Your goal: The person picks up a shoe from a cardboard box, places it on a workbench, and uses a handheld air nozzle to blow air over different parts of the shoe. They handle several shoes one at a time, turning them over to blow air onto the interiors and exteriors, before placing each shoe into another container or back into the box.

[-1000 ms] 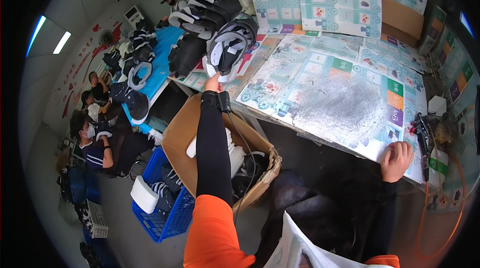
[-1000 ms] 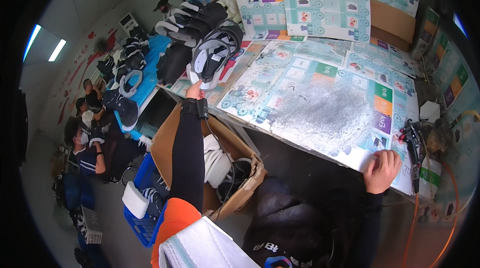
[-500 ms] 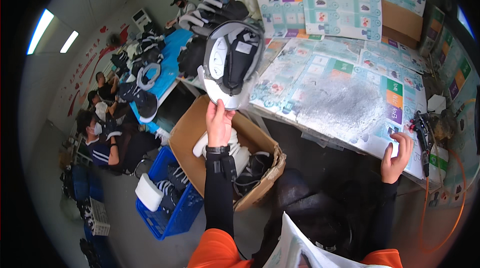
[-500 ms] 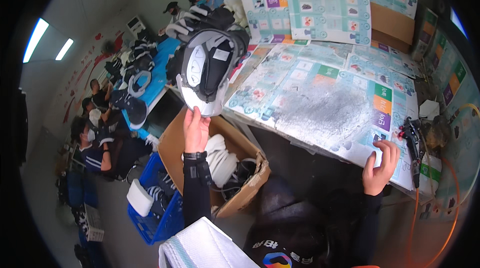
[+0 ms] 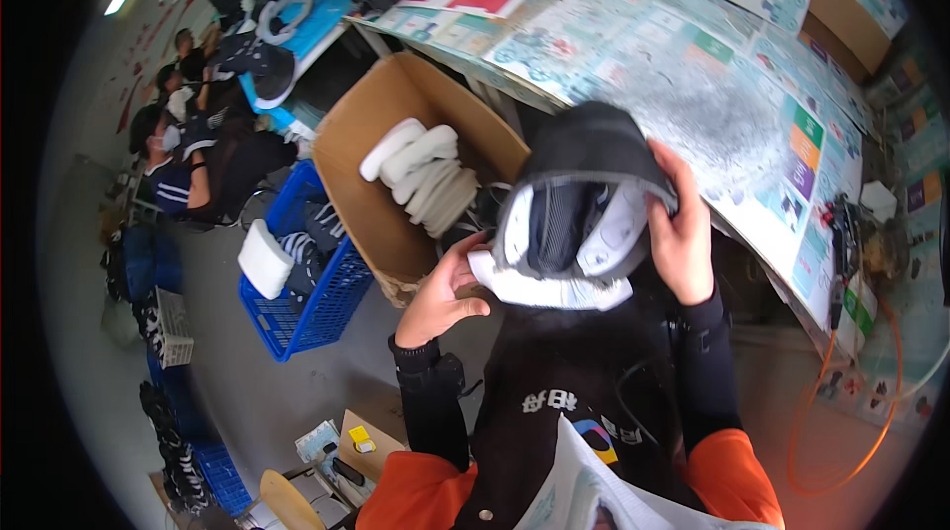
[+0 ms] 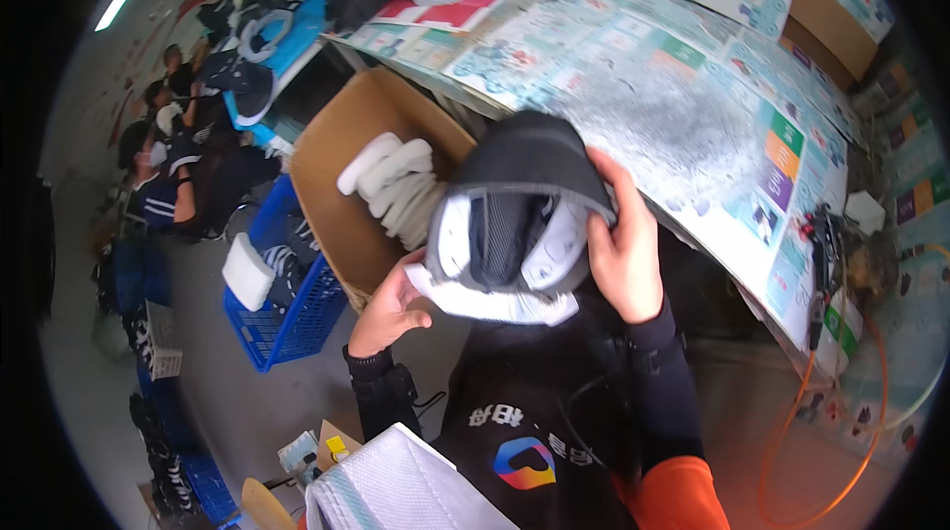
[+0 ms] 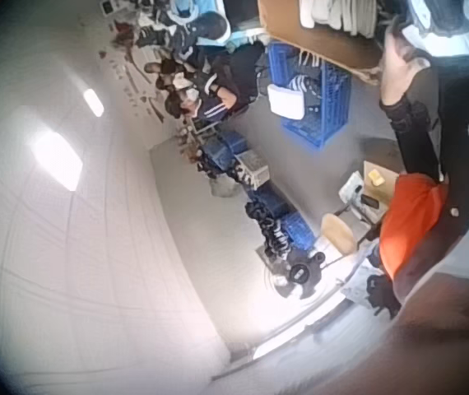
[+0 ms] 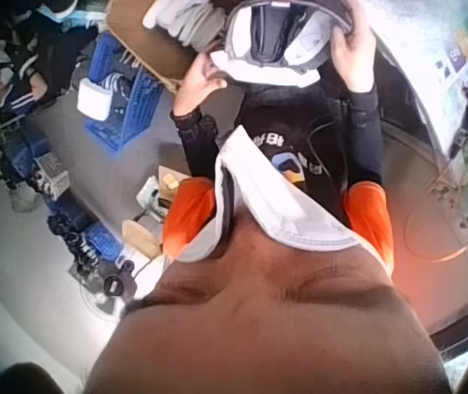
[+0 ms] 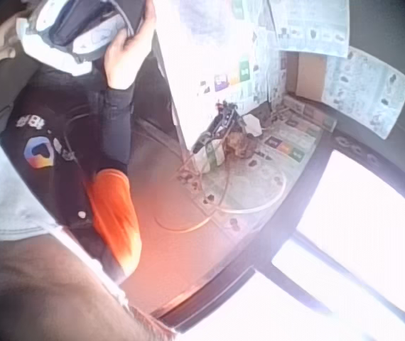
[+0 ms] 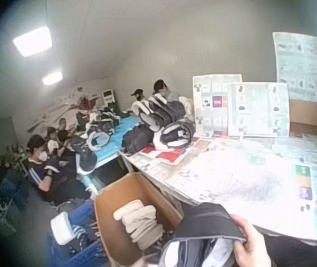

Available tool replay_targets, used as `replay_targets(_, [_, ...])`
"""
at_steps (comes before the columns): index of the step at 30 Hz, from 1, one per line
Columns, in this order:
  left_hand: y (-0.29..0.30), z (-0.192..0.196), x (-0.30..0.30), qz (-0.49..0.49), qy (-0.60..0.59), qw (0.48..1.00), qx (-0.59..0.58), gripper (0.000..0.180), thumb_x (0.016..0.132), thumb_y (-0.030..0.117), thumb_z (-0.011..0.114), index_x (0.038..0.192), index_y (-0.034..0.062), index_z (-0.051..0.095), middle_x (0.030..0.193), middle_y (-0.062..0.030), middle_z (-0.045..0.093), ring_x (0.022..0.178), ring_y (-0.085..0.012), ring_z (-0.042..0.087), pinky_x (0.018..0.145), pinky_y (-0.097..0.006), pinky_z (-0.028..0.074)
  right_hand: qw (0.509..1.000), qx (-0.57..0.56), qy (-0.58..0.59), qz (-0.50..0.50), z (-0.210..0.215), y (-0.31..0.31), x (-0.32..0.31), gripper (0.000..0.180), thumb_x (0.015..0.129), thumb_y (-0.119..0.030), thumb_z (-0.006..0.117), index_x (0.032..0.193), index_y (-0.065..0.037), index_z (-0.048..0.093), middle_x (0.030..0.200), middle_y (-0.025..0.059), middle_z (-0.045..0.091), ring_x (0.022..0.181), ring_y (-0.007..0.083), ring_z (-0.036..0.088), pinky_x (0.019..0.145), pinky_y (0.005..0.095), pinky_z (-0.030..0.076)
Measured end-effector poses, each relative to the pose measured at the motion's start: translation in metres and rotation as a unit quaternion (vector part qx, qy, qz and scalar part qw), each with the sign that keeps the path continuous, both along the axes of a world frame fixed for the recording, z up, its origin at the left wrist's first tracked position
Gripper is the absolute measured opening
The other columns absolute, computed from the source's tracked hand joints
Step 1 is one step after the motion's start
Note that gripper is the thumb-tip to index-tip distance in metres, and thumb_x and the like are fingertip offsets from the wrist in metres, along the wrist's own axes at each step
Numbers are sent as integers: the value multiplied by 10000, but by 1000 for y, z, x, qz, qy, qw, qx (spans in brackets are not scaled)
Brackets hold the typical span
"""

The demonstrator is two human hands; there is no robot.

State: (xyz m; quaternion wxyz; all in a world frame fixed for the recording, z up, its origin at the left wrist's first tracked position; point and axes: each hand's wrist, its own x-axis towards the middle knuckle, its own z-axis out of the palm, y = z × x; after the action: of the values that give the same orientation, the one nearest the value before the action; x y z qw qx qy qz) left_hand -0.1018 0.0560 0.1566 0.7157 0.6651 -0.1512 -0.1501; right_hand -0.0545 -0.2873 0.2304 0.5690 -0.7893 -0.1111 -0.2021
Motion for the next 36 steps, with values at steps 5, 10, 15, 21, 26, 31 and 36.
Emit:
replay_targets(5, [-8,24,-9,75,-144,974,161,884,772,254,917,1522,92,478,1480,-103,545,1320,-241,558,1050,-394,483,989,-97,3,111,-47,21,-41,720,714,208,480,1394,-21,540,1399,223,557,1347,427,534,1146,427,425])
replay_targets(10, [-47,7,-29,53,-197,920,333,560,862,278,840,1373,129,666,1352,-94,645,1072,-253,680,862,-339,547,976,-143,69,150,-80,4,-73,629,765,83,629,1369,-76,565,1408,208,530,1255,422,589,1028,430,516])
replay_targets(15, [-50,-7,-31,64,-237,928,282,459,871,141,823,1316,97,718,1339,-113,636,1091,-198,658,883,-314,542,979,-30,103,176,-97,-24,-85,425,839,-130,852,1219,-51,681,1337,130,600,1162,279,649,926,348,545])
replay_targets(21, [-55,-17,-18,43,-234,948,212,433,857,123,826,1280,101,739,1291,-101,642,1112,-227,665,925,-323,536,978,22,117,171,-108,-34,-82,361,817,-127,871,1151,-47,760,1264,96,630,1048,191,659,833,298,557])
replay_targets(26, [-53,-24,-20,60,-244,944,214,344,903,81,778,1246,70,751,1264,-108,656,1048,-227,684,898,-319,549,983,20,99,156,-103,-28,-84,314,830,-106,856,1124,-40,772,1188,102,667,993,203,678,825,308,558])
replay_targets(31, [-69,-33,-23,175,-231,934,208,217,895,46,769,1111,27,775,1041,-103,717,880,-217,702,791,-307,553,992,-55,17,113,-94,-19,-80,265,848,-70,827,1105,-33,774,1054,118,709,915,243,709,807,320,561])
replay_targets(36, [-81,-46,-18,247,-165,935,196,91,915,56,743,971,-15,732,887,-101,717,771,-197,681,700,-288,518,993,-120,13,10,-86,-4,-80,57,900,-9,730,936,24,701,883,150,693,811,312,689,737,354,541])
